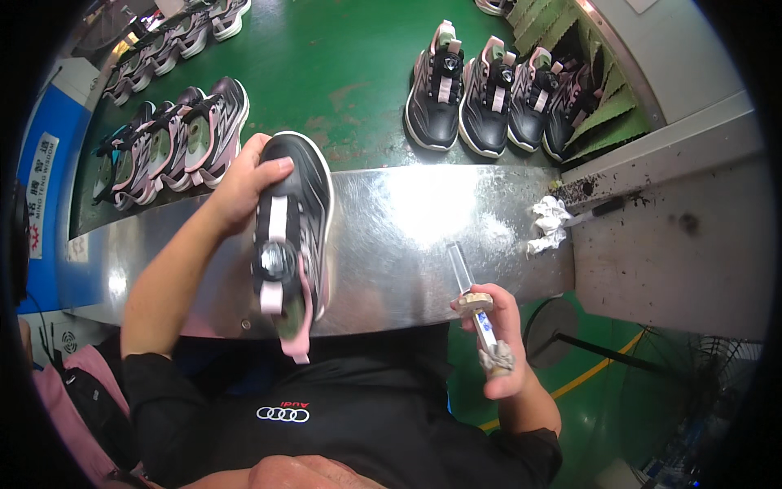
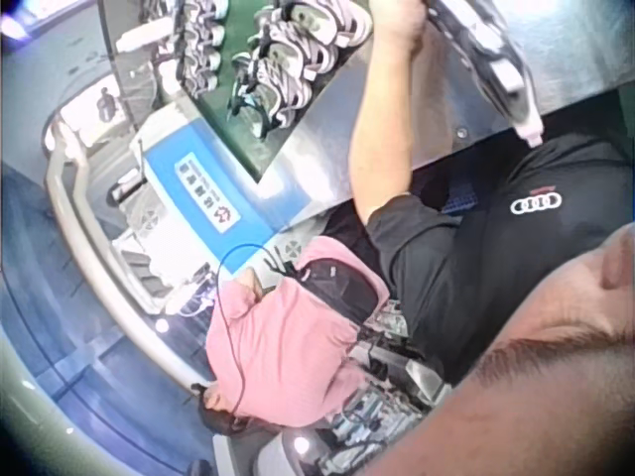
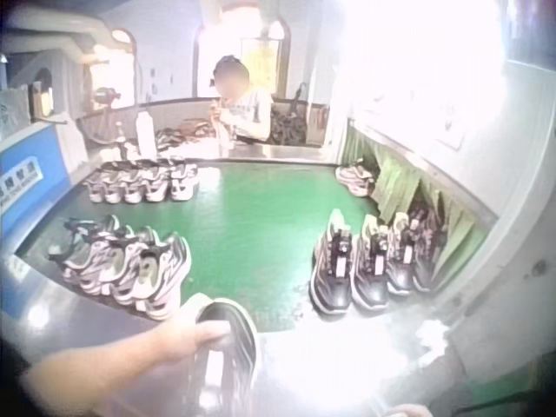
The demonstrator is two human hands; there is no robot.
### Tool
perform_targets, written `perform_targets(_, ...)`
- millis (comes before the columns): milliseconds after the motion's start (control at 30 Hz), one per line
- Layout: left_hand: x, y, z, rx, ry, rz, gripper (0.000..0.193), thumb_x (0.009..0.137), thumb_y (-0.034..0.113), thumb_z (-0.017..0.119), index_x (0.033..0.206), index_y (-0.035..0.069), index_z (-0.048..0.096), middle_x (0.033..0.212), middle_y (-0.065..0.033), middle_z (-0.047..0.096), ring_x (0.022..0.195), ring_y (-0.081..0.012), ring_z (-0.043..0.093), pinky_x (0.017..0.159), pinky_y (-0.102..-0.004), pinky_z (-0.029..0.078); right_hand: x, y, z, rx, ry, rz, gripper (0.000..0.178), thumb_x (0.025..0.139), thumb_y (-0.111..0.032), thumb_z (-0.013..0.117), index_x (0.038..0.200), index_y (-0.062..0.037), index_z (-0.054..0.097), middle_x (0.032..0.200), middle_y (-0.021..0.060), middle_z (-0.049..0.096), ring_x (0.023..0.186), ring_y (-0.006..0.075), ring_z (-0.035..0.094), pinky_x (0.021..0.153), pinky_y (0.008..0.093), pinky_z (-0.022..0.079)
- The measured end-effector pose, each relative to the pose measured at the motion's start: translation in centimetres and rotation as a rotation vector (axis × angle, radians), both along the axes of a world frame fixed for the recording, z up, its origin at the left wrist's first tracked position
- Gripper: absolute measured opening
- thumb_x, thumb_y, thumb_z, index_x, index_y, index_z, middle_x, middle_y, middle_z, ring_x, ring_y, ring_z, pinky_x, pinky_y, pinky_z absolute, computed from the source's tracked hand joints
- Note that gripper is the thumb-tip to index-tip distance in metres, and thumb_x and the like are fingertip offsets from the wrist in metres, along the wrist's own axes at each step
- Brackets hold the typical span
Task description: The person takes shoes one at a time from a conveyor belt, applies liquid along the soles using a syringe dispenser, and places the shoes back onto the conveyor belt.
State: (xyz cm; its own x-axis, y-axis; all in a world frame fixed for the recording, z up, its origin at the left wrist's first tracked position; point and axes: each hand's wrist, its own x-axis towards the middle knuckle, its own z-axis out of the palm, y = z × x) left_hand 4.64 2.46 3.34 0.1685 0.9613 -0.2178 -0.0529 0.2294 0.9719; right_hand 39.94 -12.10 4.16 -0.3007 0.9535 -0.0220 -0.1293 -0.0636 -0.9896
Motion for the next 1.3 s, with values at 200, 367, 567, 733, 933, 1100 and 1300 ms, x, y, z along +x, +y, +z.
perform_targets(200,0.5,-5.9,1.4,0.275,-0.567,0.052,0.057,0.070,0.018,0.073,0.117,0.001,0.045,0.107,-0.0132,0.059,0.095,-0.0213,0.060,0.085,-0.0344,0.049,-4.4,4.2,3.9,0.055,0.585,0.336,0.113,0.051,-0.075,0.070,0.129,-0.0022,0.034,0.113,0.0151,0.051,0.095,0.0262,0.052,0.081,0.0338,0.039)
perform_targets(367,-0.6,-6.5,0.2,0.402,-0.580,-0.055,0.059,0.065,0.010,0.077,0.114,0.005,0.046,0.105,-0.0102,0.059,0.098,-0.0202,0.058,0.087,-0.0339,0.047,-8.7,5.6,6.4,-0.018,0.734,0.439,0.105,0.055,-0.082,0.060,0.122,-0.0028,0.044,0.099,0.0188,0.056,0.084,0.0260,0.053,0.078,0.0371,0.038)
perform_targets(567,-0.6,-7.2,-0.1,0.483,-0.507,-0.082,0.062,0.064,0.015,0.076,0.115,0.005,0.042,0.101,-0.0207,0.058,0.094,-0.0274,0.060,0.080,-0.0373,0.049,-11.4,6.3,7.4,-0.091,0.677,0.515,0.085,0.067,-0.072,0.062,0.121,-0.0097,0.044,0.092,0.0185,0.057,0.078,0.0230,0.053,0.062,0.0336,0.032)
perform_targets(733,-1.0,-7.2,0.4,0.536,-0.448,-0.102,0.060,0.060,0.010,0.074,0.112,0.003,0.045,0.099,-0.0202,0.060,0.094,-0.0281,0.061,0.080,-0.0377,0.050,-12.0,6.6,7.1,-0.109,0.674,0.552,0.086,0.066,-0.072,0.064,0.122,-0.0100,0.044,0.095,0.0181,0.057,0.081,0.0228,0.054,0.064,0.0339,0.033)
perform_targets(933,-1.0,-7.3,0.9,0.542,-0.469,-0.112,0.058,0.060,0.005,0.075,0.112,0.003,0.048,0.101,-0.0142,0.059,0.097,-0.0222,0.058,0.084,-0.0346,0.047,-12.4,6.5,6.7,-0.054,0.778,0.541,0.103,0.064,-0.079,0.057,0.123,0.0025,0.038,0.101,0.0177,0.051,0.093,0.0267,0.051,0.077,0.0343,0.039)
perform_targets(1100,-1.1,-7.6,0.8,0.463,-0.513,-0.105,0.059,0.061,0.002,0.075,0.114,0.003,0.050,0.106,-0.0080,0.056,0.099,-0.0160,0.055,0.087,-0.0314,0.044,-12.3,6.4,6.7,-0.017,0.732,0.529,0.101,0.066,-0.078,0.057,0.123,0.0033,0.038,0.101,0.0174,0.053,0.093,0.0266,0.052,0.080,0.0352,0.039)
perform_targets(1300,-1.2,-7.3,0.4,0.442,-0.536,-0.068,0.059,0.061,0.004,0.075,0.114,0.003,0.049,0.105,-0.0072,0.056,0.099,-0.0160,0.055,0.087,-0.0313,0.044,-12.4,6.1,6.2,0.017,0.765,0.468,0.101,0.066,-0.076,0.058,0.123,0.0043,0.037,0.101,0.0161,0.054,0.096,0.0275,0.051,0.084,0.0367,0.038)
